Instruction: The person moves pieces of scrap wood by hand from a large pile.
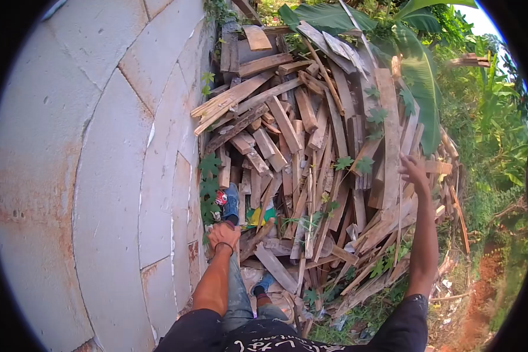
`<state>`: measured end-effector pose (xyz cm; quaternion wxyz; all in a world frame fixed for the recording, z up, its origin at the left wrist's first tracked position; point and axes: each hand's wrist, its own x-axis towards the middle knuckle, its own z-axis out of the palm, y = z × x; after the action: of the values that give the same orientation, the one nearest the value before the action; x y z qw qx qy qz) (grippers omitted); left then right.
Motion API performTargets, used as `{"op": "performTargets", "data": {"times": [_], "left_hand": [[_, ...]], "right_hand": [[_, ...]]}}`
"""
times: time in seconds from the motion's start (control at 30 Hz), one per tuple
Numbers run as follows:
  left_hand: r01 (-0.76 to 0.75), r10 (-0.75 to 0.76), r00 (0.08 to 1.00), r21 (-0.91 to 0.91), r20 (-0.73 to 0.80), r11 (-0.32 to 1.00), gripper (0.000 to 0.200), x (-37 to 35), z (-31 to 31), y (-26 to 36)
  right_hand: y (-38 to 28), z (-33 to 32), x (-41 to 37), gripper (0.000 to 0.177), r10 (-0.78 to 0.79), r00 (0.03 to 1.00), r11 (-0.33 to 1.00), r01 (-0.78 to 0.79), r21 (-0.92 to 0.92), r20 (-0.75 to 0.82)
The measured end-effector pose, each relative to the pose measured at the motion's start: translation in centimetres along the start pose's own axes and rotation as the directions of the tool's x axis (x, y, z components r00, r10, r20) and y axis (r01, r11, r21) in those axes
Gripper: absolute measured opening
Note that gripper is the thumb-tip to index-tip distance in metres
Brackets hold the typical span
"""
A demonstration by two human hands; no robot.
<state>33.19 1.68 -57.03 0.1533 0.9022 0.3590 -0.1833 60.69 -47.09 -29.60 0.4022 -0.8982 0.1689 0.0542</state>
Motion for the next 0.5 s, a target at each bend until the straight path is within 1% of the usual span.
{"op": "performTargets", "data": {"times": [0.03,0.07,0.1,0.13,0.17,0.2,0.23,0.3,0.37,0.43,0.47,0.5], "left_hand": [[0.034,-0.034,0.999,0.000,-0.008,0.999,0.059,0.2,-0.1,0.0],[0.032,-0.032,0.999,-0.016,0.014,0.999,0.059,0.3,-0.2,-0.1],[0.027,-0.026,0.999,-0.032,0.035,0.999,0.059,0.7,-0.5,-0.1],[0.055,-0.054,0.998,-0.029,0.031,0.998,0.059,1.0,-0.7,-0.2],[0.062,-0.061,0.998,-0.041,0.029,0.997,0.058,1.3,-1.0,-0.5],[0.068,-0.066,0.997,-0.051,0.027,0.996,0.057,1.8,-1.3,-0.8],[0.093,-0.092,0.995,-0.044,0.025,0.995,0.057,2.5,-1.6,-1.3],[0.174,-0.163,0.981,-0.096,0.109,0.980,0.055,4.1,-2.4,-2.4],[0.179,-0.171,0.981,-0.100,0.087,0.979,0.054,4.9,-3.6,-2.2],[0.183,-0.178,0.982,-0.104,0.062,0.977,0.053,5.8,-4.4,-1.4],[0.155,-0.155,0.988,-0.119,0.004,0.981,0.052,6.1,-4.6,-1.4],[0.157,-0.157,0.988,-0.123,0.005,0.980,0.052,6.6,-5.1,-1.5]], "right_hand": [[0.3,5.6,0.6,0.058,-0.040,0.988,0.997,0.050,-0.063,0.150],[1.7,11.9,1.7,0.055,-0.176,0.969,0.983,0.184,-0.031,0.175],[1.6,17.4,2.6,0.056,-0.131,0.938,0.974,0.182,-0.135,0.322],[1.5,23.2,3.1,0.057,-0.182,0.882,0.969,0.235,-0.072,0.434],[-1.0,28.1,1.7,0.059,-0.116,0.857,0.987,0.156,-0.039,0.502],[-1.3,33.9,2.4,0.061,-0.075,0.815,0.996,0.084,0.010,0.575],[-2.6,39.0,2.3,0.067,-0.050,0.759,0.991,-0.042,0.125,0.649],[-5.9,48.1,2.0,0.075,-0.048,0.628,0.921,-0.273,0.278,0.776],[-10.4,55.7,1.0,0.077,-0.033,0.587,0.807,-0.462,0.368,0.809],[-14.3,62.1,0.6,0.074,-0.092,0.549,0.736,-0.524,0.427,0.831],[-16.1,64.3,0.4,0.069,-0.097,0.546,0.662,-0.589,0.464,0.832],[-17.5,65.8,0.0,0.065,-0.100,0.546,0.581,-0.646,0.495,0.832]]}}
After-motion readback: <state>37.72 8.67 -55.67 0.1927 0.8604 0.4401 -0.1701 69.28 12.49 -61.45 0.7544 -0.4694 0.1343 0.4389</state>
